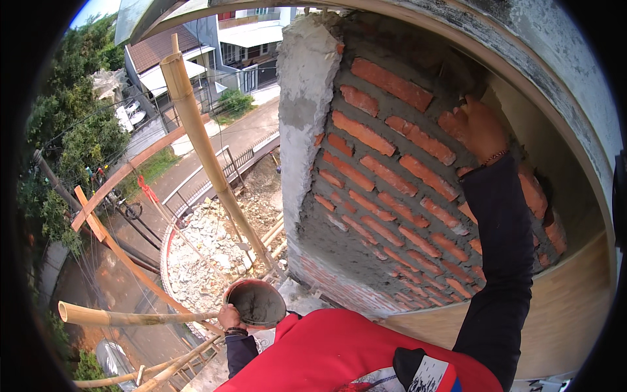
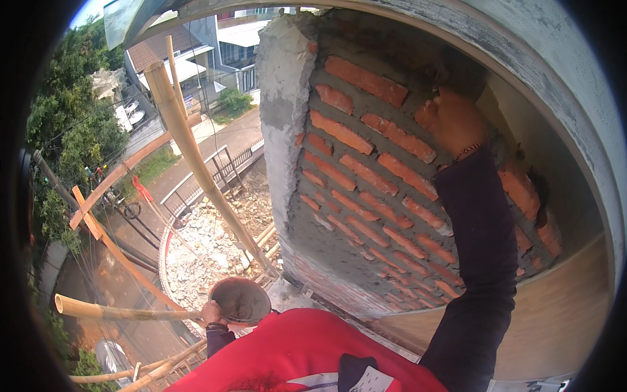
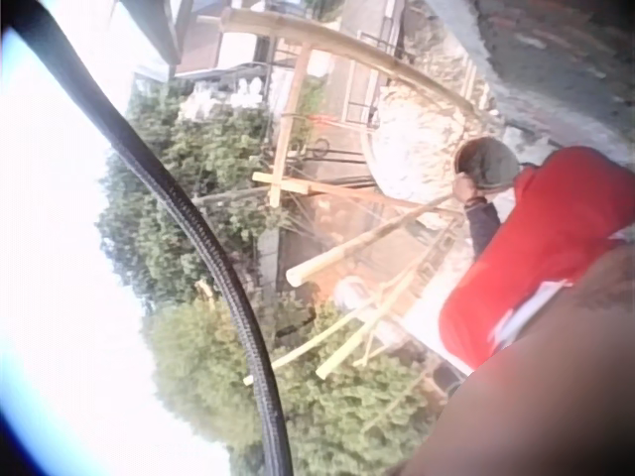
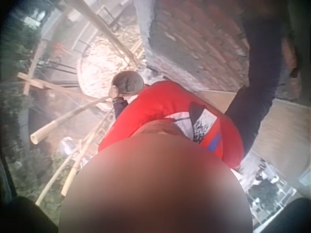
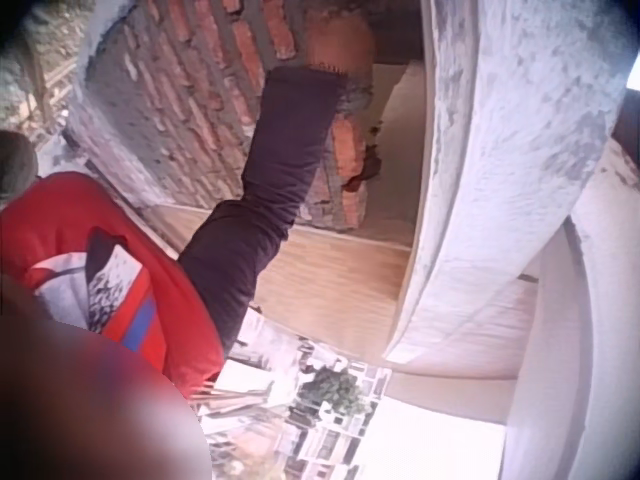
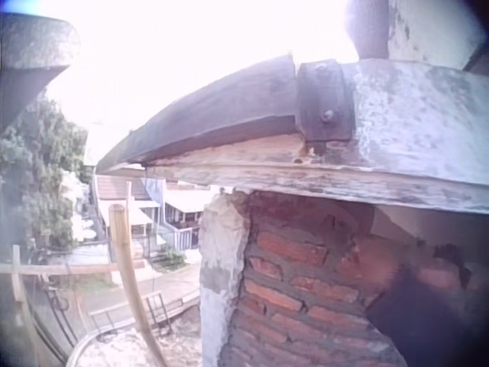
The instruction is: The person applies mortar to a brick wall using a trowel and places bricks into the wall. The person repeatedly scoops mortar from a bucket and spreads it between bricks while working on an elevated scaffold.
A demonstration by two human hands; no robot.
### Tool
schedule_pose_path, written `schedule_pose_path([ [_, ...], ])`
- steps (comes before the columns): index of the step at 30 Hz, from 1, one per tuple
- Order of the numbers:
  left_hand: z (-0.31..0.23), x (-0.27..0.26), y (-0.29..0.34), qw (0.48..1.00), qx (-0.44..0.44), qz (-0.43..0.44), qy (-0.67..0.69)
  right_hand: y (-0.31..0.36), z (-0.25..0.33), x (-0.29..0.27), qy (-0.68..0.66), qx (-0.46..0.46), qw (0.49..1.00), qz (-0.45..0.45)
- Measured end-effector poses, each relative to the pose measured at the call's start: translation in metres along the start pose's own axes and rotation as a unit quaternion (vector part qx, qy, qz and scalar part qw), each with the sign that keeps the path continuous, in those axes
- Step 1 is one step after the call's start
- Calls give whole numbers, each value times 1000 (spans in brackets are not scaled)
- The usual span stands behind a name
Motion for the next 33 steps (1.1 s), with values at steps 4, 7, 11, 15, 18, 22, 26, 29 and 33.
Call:
schedule_pose_path([
  [4, 2, -8, -5, 999, -33, -1, 1, 9, 29, 55, -561, 157, 812, 31],
  [7, 2, -12, -5, 998, -50, -10, 22, 3, 74, 102, -699, 167, 695, -3],
  [11, 0, -17, -2, 1000, -17, -14, -8, -34, 116, 144, -744, 194, 640, -2],
  [15, 9, -19, 1, 990, -62, -5, 129, -53, 130, 167, -682, 194, 705, -2],
  [18, 16, -17, 4, 970, -113, 19, 213, -44, 122, 188, -592, 179, 786, 6],
  [22, 19, -14, 9, 972, -140, 48, 184, -23, 99, 218, -459, 135, 877, 32],
  [26, 18, -13, 13, 977, -106, 47, 179, 20, 78, 224, -366, 123, 922, 38],
  [29, 22, -16, 11, 997, -73, 24, -19, 50, 75, 206, -317, 104, 943, -2],
  [33, 22, -11, -1, 992, -30, 0, -121, 32, 76, 169, -383, 90, 918, -54],
])
Point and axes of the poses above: each hand's wrist, its own y-axis away from the middle knuckle, its own x-axis out of the palm, z = x × y, the point moved 3 cm from there along -y, towards the middle knuckle, and after that the axes turned 10 degrees about -x, right-handed, at the moved point
